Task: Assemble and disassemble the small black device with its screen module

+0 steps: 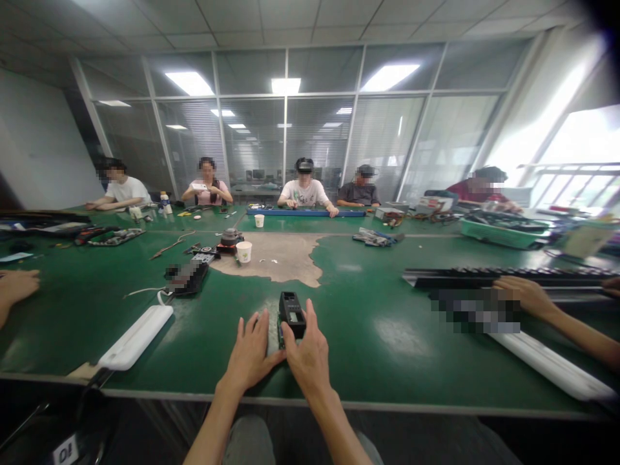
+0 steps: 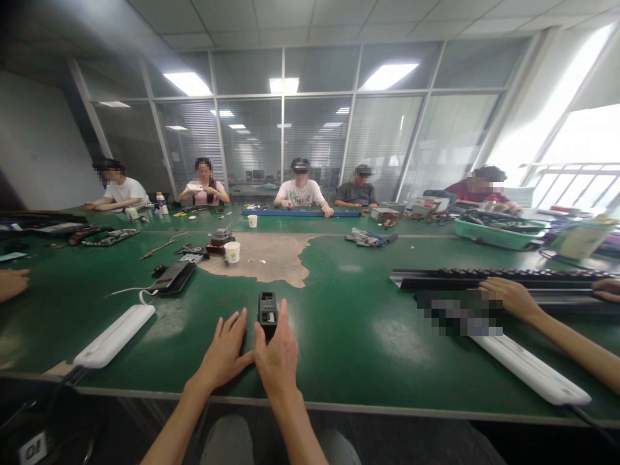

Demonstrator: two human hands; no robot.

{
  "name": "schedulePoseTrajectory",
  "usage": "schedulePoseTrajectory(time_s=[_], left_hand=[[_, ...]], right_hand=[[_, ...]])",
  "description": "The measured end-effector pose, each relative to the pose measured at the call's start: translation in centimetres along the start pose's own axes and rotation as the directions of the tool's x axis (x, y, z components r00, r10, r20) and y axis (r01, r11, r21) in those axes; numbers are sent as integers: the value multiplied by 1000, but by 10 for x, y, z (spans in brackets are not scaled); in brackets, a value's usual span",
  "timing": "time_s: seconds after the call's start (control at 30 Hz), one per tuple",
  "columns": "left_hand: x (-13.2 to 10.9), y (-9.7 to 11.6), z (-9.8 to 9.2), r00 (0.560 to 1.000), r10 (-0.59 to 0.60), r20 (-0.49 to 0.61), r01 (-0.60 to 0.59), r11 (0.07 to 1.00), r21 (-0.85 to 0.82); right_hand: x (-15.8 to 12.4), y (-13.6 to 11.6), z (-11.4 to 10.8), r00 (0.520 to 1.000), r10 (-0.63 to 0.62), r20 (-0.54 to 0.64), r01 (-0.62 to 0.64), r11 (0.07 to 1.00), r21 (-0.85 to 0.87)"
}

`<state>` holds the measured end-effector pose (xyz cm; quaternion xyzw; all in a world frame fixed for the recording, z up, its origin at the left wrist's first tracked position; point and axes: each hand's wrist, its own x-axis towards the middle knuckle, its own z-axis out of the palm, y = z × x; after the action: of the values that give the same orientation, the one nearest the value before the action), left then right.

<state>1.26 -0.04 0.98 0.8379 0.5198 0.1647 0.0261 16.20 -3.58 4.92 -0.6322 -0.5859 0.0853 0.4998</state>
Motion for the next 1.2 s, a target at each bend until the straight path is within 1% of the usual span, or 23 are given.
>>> schedulePoseTrajectory(time_s=[0.1, 0.27, 0.4, 0.57, 0.67, 0.8, 0.9, 1.0, 1.1, 1.2], left_hand=[[-1, 0, 0, 1000, -1, -7, 1, 1000, -4], [-2, 1, -2, 1000, 2, 11, -1, 1000, -13], [-4, 2, -7, 1000, 7, 30, -5, 999, -45], [-7, 5, -11, 1000, 17, -5, -17, 998, -67], [-8, 5, -11, 1000, 13, -7, -13, 997, -72], [-7, 4, -10, 1000, 0, 16, 1, 998, -69], [-5, 2, -9, 1000, 9, 26, -7, 998, -64], [-4, 1, -6, 1000, 10, 14, -10, 998, -57], [-3, 0, -3, 1000, 1, -10, -2, 998, -58], [-2, 0, -1, 1000, -16, -20, 15, 998, -62]], right_hand=[[-1, -5, 9, 1000, -8, 25, 9, 999, -49], [-7, -9, 15, 998, -35, 52, 41, 992, -116], [-17, 0, 21, 997, -49, 60, 58, 986, -156], [-29, 15, 30, 997, -57, 51, 65, 981, -181], [-31, 19, 33, 997, -67, 48, 75, 982, -171], [-28, 20, 35, 997, -69, 30, 72, 988, -136], [-22, 15, 31, 998, -27, 50, 31, 997, -75], [-11, 6, 20, 999, 15, 38, -16, 999, 33], [0, 3, 2, 999, 11, -31, -7, 992, 123], [7, 15, -16, 993, 18, -114, -7, 995, 97]])
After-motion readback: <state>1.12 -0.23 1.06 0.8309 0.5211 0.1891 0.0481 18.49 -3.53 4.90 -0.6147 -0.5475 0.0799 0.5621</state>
